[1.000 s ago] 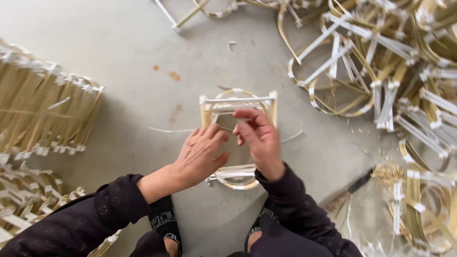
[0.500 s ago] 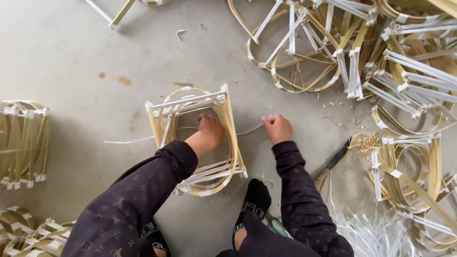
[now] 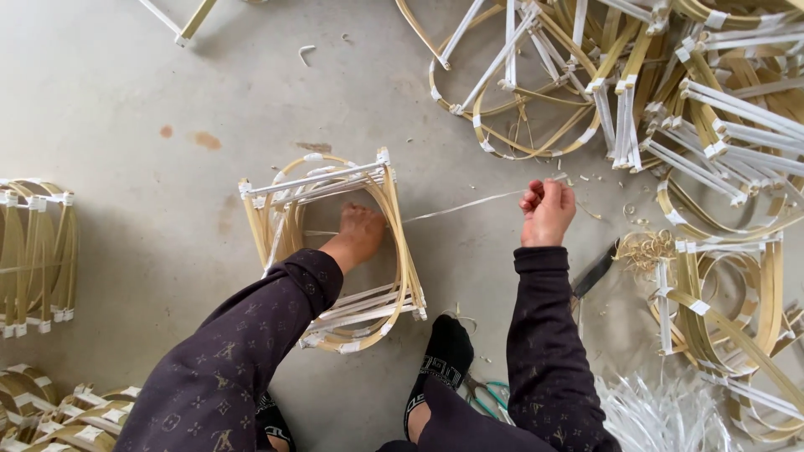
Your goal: The recorder assembles small rectangular frames using bamboo strips and plastic ties.
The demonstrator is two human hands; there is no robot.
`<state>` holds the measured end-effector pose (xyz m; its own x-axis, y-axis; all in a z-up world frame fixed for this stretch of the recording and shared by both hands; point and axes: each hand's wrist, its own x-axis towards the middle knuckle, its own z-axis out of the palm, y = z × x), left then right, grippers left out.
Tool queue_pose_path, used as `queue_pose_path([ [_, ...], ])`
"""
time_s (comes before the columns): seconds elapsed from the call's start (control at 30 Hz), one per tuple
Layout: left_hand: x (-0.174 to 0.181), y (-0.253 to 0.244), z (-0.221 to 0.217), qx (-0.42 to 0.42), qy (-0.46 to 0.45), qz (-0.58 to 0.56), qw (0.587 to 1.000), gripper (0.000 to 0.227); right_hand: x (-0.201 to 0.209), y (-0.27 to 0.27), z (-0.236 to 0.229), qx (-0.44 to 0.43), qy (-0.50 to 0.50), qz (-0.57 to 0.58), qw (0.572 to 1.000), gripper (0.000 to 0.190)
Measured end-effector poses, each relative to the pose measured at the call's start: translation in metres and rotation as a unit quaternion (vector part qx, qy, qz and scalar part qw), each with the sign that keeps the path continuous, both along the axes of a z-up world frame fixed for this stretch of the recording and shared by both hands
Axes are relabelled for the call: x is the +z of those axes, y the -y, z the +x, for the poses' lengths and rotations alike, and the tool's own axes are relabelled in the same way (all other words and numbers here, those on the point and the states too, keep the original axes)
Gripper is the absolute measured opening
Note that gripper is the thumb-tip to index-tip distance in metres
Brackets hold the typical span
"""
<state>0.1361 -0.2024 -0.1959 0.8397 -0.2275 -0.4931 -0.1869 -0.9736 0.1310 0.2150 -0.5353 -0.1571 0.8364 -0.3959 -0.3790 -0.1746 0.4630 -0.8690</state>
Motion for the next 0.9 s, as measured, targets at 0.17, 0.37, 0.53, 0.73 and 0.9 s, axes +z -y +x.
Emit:
queue_pose_path([
  [0.17, 0.046, 0.000, 0.008, 0.226, -0.235, -0.156, 0.932, 0.020, 0.091, -0.042, -0.018, 0.167, 0.070, 0.043, 0.983, 0.008],
  [0.37, 0.105, -0.036, -0.031, 0.091, -0.051, -0.131, 0.986, 0.018, 0.145, -0.082, -0.051, 0.348, 0.106, -0.059, 0.929, 0.008],
  [0.53, 0.222, -0.036, -0.056, 0.093, -0.013, -0.229, 0.969, 0.025, 0.151, -0.108, -0.072, 0.451, 0.094, -0.124, 0.879, 0.015],
  [0.73, 0.243, -0.012, -0.069, 0.089, 0.099, -0.547, 0.827, 0.024, 0.161, -0.106, -0.090, 0.454, 0.109, -0.206, 0.860, 0.013],
  [0.9, 0.203, 0.007, -0.064, -0.030, 0.218, -0.549, 0.806, 0.053, 0.175, -0.082, -0.106, 0.451, 0.099, -0.242, 0.853, 0.009],
])
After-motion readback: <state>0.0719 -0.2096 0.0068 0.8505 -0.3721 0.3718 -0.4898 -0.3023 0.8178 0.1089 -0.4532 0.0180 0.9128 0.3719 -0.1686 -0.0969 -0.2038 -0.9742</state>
